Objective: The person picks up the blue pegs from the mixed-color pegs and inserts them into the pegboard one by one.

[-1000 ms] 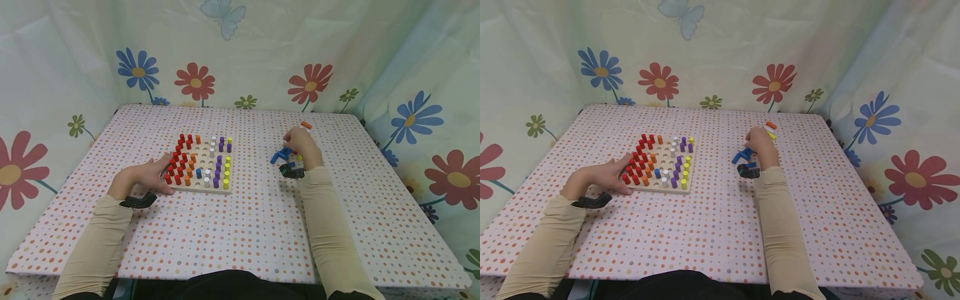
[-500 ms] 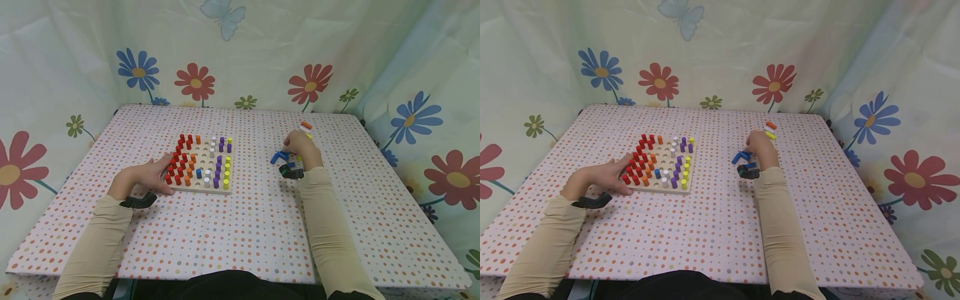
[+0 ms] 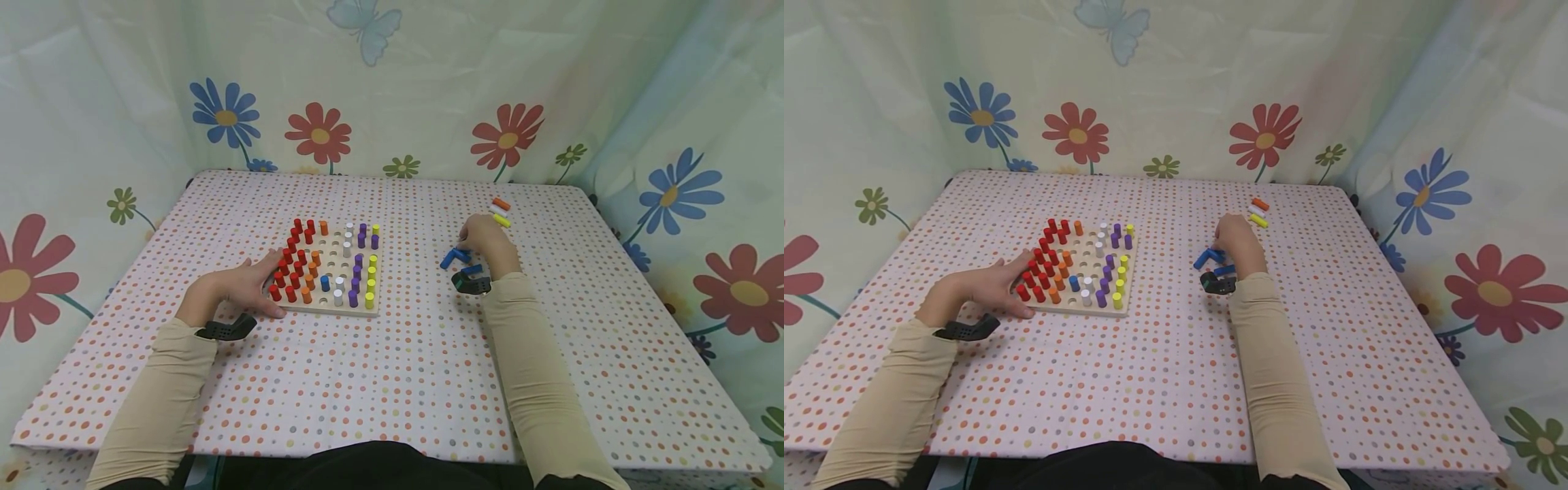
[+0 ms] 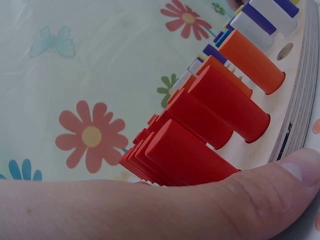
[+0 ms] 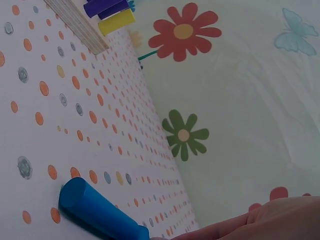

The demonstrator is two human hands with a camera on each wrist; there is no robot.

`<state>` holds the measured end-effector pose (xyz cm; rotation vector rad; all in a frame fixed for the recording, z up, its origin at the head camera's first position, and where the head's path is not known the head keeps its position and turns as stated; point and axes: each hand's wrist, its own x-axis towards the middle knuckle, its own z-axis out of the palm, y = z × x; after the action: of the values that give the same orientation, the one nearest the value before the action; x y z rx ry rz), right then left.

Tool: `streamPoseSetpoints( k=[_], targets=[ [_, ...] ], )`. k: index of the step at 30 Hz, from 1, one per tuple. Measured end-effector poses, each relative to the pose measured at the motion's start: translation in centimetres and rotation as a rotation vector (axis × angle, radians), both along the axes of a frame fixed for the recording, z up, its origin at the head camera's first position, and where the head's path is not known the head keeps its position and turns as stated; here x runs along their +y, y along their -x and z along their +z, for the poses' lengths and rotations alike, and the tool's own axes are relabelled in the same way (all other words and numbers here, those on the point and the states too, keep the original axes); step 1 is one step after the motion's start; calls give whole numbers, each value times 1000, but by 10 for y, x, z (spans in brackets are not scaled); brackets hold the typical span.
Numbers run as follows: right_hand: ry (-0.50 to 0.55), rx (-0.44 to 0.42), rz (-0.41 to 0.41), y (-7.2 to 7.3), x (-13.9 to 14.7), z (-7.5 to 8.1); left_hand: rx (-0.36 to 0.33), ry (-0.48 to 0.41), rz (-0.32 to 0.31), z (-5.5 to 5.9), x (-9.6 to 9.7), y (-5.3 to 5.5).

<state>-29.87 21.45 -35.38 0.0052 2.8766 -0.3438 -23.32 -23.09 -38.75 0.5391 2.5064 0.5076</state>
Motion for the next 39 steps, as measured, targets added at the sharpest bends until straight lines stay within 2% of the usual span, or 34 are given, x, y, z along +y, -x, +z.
streamPoseSetpoints(
  k=[10, 20, 28, 39],
  targets=[
    [-4, 15, 55, 1, -2, 0, -2, 3, 1, 0, 0, 0],
    [-4, 13, 52, 4, 1, -3, 6, 6, -2, -1, 0, 1],
    [26, 22, 64, 0, 3, -1, 8, 2, -8, -2, 0, 1],
    [55, 82, 63, 3, 8, 0, 9, -3, -13, 0, 0, 0]
  ],
)
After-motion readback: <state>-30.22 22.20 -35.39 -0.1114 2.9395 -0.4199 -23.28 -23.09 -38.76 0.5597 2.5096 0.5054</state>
